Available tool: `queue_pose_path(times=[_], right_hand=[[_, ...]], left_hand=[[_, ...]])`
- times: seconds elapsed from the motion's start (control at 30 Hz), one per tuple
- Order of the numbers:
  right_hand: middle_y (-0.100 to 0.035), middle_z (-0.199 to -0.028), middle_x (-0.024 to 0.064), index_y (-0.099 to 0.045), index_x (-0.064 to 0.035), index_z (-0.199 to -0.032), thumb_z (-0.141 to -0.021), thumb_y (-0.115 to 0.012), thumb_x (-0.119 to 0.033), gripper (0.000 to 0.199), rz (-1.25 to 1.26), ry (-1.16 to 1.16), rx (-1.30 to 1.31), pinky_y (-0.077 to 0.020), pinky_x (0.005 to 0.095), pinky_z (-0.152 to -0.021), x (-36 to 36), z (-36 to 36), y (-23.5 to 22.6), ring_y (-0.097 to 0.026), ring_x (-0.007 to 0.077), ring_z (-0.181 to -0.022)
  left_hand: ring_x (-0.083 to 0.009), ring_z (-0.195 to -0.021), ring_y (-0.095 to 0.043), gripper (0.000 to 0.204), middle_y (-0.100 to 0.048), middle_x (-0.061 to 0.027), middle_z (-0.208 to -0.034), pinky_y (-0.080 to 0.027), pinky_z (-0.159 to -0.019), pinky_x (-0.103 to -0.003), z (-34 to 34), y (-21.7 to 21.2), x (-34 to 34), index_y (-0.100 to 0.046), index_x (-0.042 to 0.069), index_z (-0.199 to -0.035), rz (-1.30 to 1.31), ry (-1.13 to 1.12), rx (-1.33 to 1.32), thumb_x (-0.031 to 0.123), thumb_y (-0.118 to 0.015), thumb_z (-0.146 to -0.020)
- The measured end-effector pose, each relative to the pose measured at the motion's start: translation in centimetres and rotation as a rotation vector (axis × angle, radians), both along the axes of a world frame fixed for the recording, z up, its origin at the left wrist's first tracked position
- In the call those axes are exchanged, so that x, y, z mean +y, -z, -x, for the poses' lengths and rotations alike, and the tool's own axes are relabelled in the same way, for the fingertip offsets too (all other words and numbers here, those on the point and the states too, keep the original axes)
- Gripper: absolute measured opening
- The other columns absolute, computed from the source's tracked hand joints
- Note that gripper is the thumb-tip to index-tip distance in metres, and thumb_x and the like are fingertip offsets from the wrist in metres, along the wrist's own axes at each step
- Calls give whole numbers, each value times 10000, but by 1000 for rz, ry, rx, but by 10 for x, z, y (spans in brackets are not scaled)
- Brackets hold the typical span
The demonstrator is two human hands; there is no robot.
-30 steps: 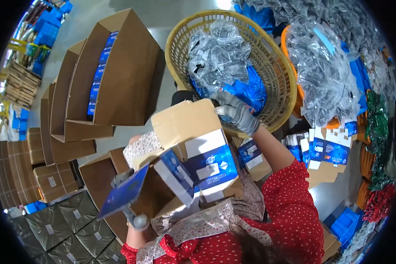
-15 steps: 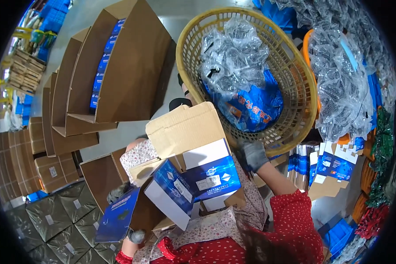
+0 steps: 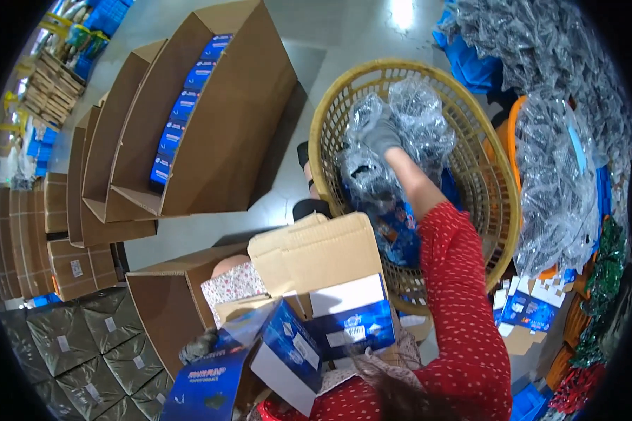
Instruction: Packaging product boxes with protective wrap into shipping cartons.
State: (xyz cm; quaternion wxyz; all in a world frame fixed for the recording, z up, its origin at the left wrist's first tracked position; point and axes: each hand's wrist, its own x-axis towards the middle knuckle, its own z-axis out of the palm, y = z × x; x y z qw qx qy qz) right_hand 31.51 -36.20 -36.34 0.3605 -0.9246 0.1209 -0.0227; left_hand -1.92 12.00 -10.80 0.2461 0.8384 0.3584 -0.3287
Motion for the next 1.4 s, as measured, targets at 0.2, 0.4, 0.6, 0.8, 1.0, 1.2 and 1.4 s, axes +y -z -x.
queue_pose_path(times=[0.2, 0.4, 0.6, 0.8, 1.0, 1.2, 1.4], right_hand=[[-508, -1354, 240, -373, -19, -1422, -755, -753, -313, 822, 492, 20, 264, -389, 443, -1056, 57, -78, 8, -515, 353, -1235], [-615, -1204, 177, -579, -29, -1253, -756, -716, -258, 564, 436, -170, -341, -450, 452, -987, -164, -53, 104, -588, 274, -1122], [-582, -1261, 144, -522, -45, -1309, -762, -718, -313, 640, -1608, -78, -132, -450, 451, -1013, -36, 65, -70, -581, 315, -1103], [-557, -1298, 159, -463, -15, -1361, -774, -703, -344, 715, -1840, -150, -343, -435, 453, -1037, -8, 165, -204, -568, 317, -1144], [-551, -1309, 152, -447, 5, -1367, -790, -722, -344, 729, -734, -373, -470, -423, 458, -1053, 19, 245, -348, -546, 284, -1196], [-568, -1255, 144, -526, -8, -1262, -766, -759, -180, 574, -622, -644, -679, -450, 421, -1009, 116, 297, -395, -572, 266, -1146], [-586, -1180, 176, -609, -44, -1145, -736, -747, -67, 432, -99, -1144, -951, -483, 417, -951, 166, 307, -408, -586, 324, -1105]], left_hand=[[-241, -1044, -615, 455, -637, -147, -1117, -482, -928, -389, -5, 22, 6, -581, 28, -1222, -77, -4, -319, 321, -649, -880], [-238, -1032, -616, 523, -640, -131, -1087, -482, -903, -388, -13, 63, -3, -579, 49, -1225, 81, 151, -606, 386, -674, -838], [-234, -1021, -617, 591, -644, -115, -1057, -482, -879, -387, 71, 29, -12, -578, 69, -1229, -57, 133, -856, 452, -700, -796], [-303, -1347, -332, 780, -390, -167, -1405, -250, -1121, -459, 28, -65, -95, -394, 26, -1391, 815, 359, -1188, 465, -693, -819], [-347, -1340, -365, 792, -434, -188, -1410, -228, -1138, -433, 19, -56, -93, -362, 3, -1417, 643, 548, -1290, 358, -716, -804], [-323, -1327, -390, 733, -460, -193, -1379, -276, -1119, -423, 15, -59, -95, -407, -4, -1377, 606, 554, -1334, 268, -738, -783], [-281, -1282, -442, 703, -499, -159, -1308, -364, -1067, -380, 16, -71, -91, -421, 11, -1359, 839, 434, -1222, 227, -766, -786]])
